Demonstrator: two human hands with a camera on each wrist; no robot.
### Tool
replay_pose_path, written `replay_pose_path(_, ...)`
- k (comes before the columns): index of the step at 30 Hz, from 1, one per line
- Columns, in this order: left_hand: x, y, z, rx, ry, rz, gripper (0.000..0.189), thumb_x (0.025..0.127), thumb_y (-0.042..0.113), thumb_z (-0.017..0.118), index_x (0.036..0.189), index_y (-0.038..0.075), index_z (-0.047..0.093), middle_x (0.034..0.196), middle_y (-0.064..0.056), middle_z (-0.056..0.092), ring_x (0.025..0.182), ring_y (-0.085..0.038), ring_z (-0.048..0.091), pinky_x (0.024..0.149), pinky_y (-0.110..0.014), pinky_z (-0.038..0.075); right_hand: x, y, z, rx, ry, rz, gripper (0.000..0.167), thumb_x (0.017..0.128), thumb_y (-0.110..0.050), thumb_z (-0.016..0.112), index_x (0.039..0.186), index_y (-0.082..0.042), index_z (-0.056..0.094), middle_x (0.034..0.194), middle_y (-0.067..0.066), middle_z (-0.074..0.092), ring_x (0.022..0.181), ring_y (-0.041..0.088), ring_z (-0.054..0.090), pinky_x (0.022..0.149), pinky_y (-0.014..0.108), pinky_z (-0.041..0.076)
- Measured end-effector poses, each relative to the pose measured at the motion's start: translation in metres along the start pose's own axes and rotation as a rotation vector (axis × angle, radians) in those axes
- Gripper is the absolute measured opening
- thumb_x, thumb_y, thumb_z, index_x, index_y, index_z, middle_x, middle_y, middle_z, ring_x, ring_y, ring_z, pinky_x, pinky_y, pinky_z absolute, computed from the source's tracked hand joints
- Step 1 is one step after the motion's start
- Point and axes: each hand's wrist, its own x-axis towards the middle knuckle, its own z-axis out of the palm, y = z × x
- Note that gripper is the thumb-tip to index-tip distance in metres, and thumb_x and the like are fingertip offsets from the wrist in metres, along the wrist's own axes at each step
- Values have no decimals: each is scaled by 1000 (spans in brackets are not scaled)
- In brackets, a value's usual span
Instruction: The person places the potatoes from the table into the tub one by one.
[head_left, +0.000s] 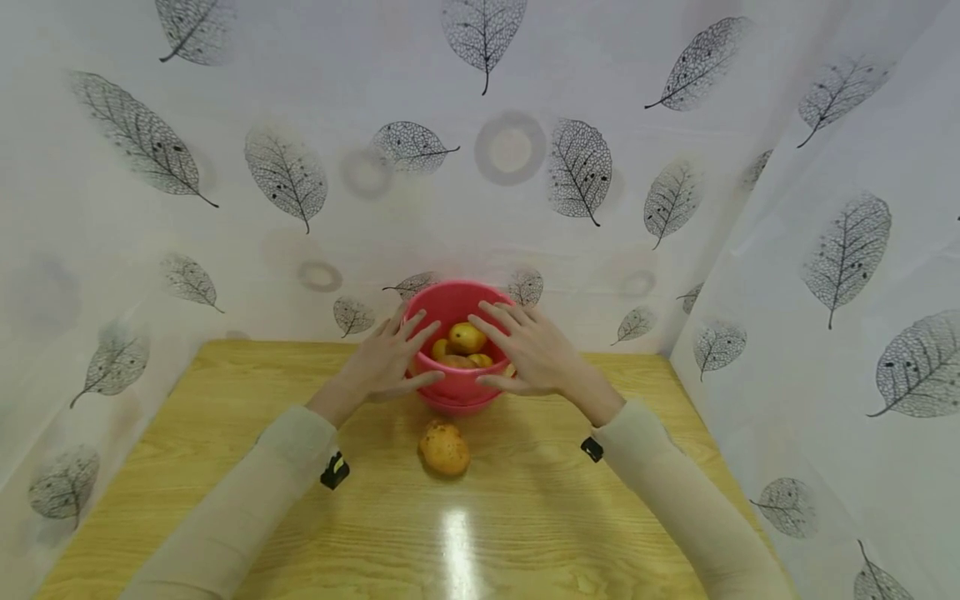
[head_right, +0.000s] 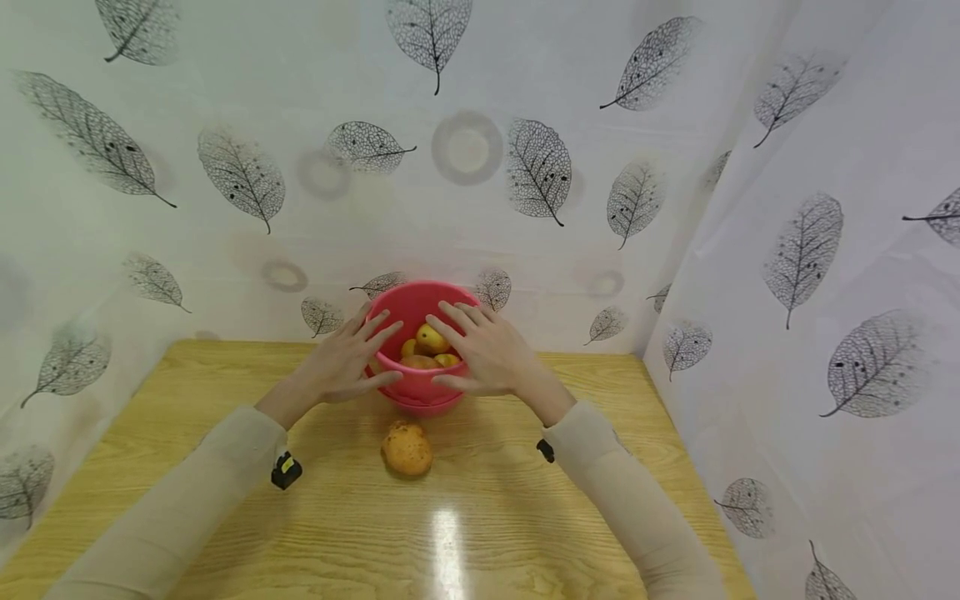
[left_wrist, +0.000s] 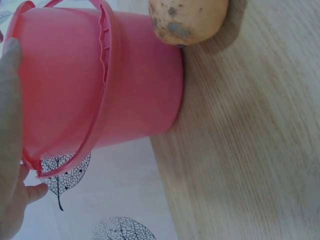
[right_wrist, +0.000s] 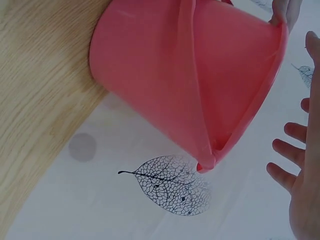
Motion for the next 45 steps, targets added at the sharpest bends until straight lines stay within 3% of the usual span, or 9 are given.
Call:
replay_pose_path(11,1,0,2,-7,-1,-4,92,99,72,50,169,16,27,176,-19,24,166,-47,7,131,-65,27,-17,-22,0,-36,29,-12,97,90,-74,61,162,-12,42,167,18,44,147,38,50,121,53,46)
replay_pose_path(15,1,0,2,-2,6,2,92,99,72,50,168,15,28,175,-20,25,165,-47,9,130,-65,27,-24,-30,2,-17,61,-16,93,98,-79,42,163,-13,41,167,17,44,146,37,52,119,53,48)
replay_pose_path(18,1,1,1,4,8,6,92,99,72,50,168,15,28,175,-20,25,165,-47,9,130,-65,28,-28,-34,3,-6,67,-16,94,98,-80,42,163,-13,40,167,16,44,146,37,52,119,53,48)
replay_pose_path(22,1,1,1,13,8,7,92,100,72,50,168,15,28,175,-20,25,165,-47,9,131,-64,26,-33,-40,4,-9,55,-14,98,90,-75,61,163,-13,41,168,16,43,148,38,51,118,55,48)
replay_pose_path(28,1,0,2,23,11,9,92,100,72,50,168,15,28,175,-20,24,165,-47,9,131,-64,25,-42,-48,7,-21,59,-32,94,99,-81,34,164,-13,39,170,17,40,148,38,51,118,55,49)
replay_pose_path(35,1,-1,2,18,19,11,91,99,70,52,168,15,28,175,-20,26,165,-47,9,131,-65,25,-49,-60,13,1,74,-49,95,97,-82,42,162,-13,42,170,17,40,150,37,49,119,52,50)
replay_pose_path(41,2,0,3,29,16,8,91,100,69,52,168,15,28,175,-20,25,165,-48,10,130,-66,25,-55,-71,19,18,100,-76,97,100,-81,12,161,-13,45,165,17,47,149,36,51,119,51,49)
replay_pose_path(43,1,1,2,28,11,2,91,99,70,51,168,15,28,175,-20,25,165,-47,9,131,-65,25,-57,-75,21,16,99,-91,95,101,-81,16,160,-13,45,165,16,48,149,36,51,120,51,49)
replay_pose_path(45,0,1,1,21,8,-2,91,99,70,51,168,15,29,175,-20,25,165,-47,8,131,-65,24,-59,-79,24,12,93,-102,91,100,-80,30,160,-13,45,165,15,48,149,35,51,121,50,48)
